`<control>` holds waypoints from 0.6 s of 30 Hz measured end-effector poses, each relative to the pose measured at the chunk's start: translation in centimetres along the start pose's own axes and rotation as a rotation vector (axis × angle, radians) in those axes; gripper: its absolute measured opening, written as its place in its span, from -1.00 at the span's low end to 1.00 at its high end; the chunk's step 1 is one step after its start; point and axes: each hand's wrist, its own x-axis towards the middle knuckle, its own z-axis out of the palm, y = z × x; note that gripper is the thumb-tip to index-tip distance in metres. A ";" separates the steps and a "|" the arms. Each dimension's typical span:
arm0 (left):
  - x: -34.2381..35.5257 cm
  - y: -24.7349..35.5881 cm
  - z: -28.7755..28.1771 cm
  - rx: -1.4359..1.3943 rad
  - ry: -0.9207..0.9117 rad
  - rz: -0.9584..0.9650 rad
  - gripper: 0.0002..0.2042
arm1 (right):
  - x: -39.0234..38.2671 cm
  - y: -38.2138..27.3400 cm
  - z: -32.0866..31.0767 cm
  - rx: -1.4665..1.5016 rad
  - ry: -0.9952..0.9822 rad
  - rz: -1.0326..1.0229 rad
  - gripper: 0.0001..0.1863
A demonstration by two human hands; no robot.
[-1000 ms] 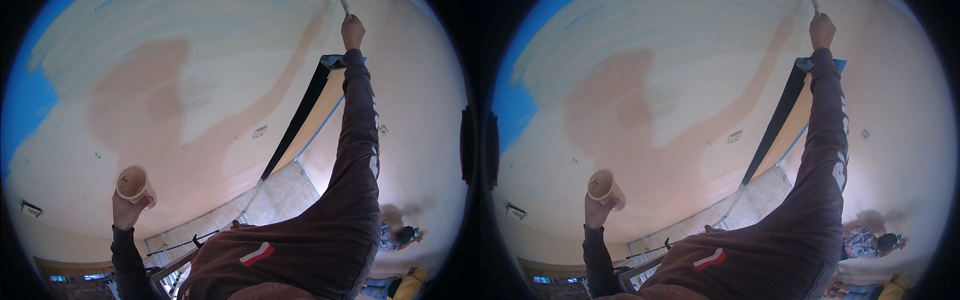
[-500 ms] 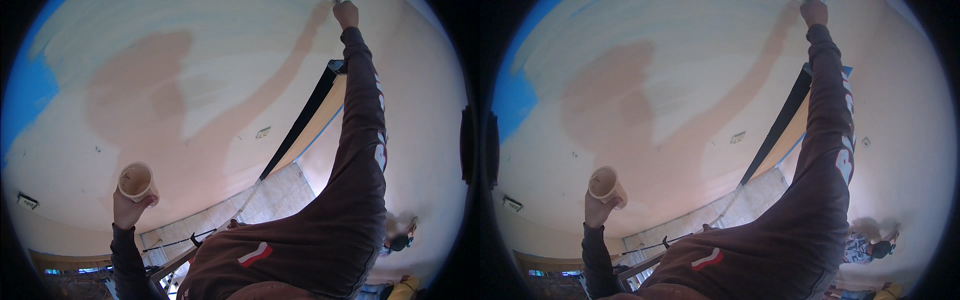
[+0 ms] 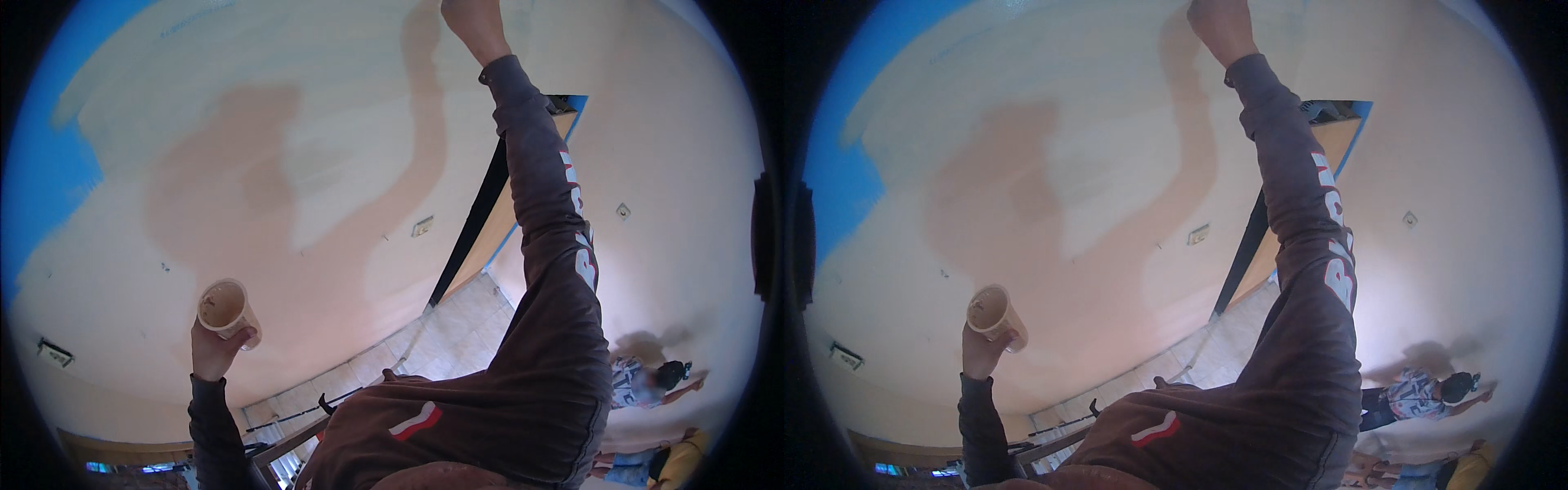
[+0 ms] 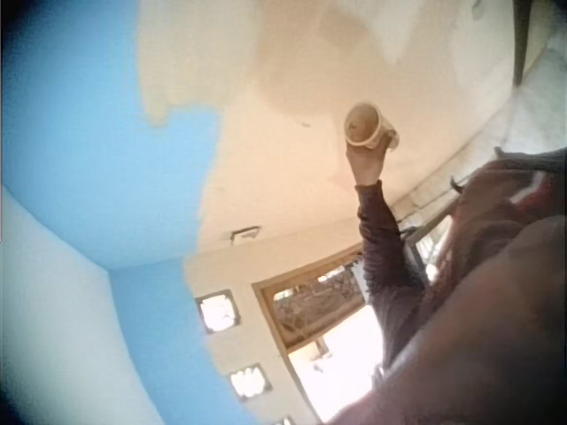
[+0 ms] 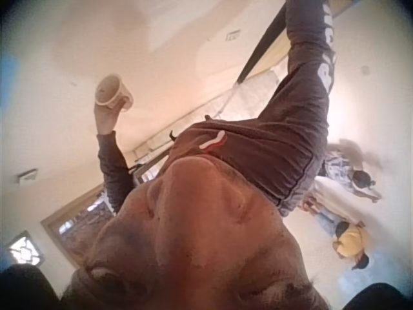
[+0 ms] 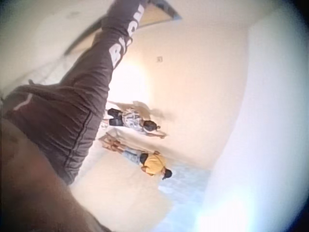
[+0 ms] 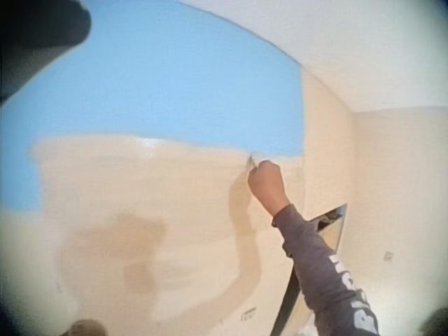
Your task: The person paints a ceiling with white paint using a small brush and a plastic cup. They repeatedly dip the brush into the cup and apply paint to the ceiling surface in a room with blue-painted edges.
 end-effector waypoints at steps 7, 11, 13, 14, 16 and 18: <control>0.1 -0.5 0.0 -0.007 0.004 0.049 -0.37 | -2.1 -5.5 -8.7 0.263 0.140 0.336 -0.69; 0.0 -0.3 -0.1 0.063 0.013 0.081 -0.34 | -8.3 -10.0 -12.8 1.010 -0.038 0.861 -0.73; -0.2 0.3 -0.2 0.059 -0.025 0.047 -0.30 | -10.9 -13.6 -14.4 1.207 -0.175 0.922 -0.76; -0.2 -0.1 -0.2 0.043 -0.015 0.059 -0.30 | -12.1 -15.2 -14.9 1.310 -0.246 0.958 -0.77; 0.1 -0.5 -0.2 0.016 0.001 0.080 -0.29 | -14.0 -17.8 -15.7 1.445 -0.427 0.993 -0.77; 0.0 -0.3 0.1 0.002 0.009 0.093 -0.27 | -15.5 -19.8 -15.8 1.547 -0.607 1.018 -0.78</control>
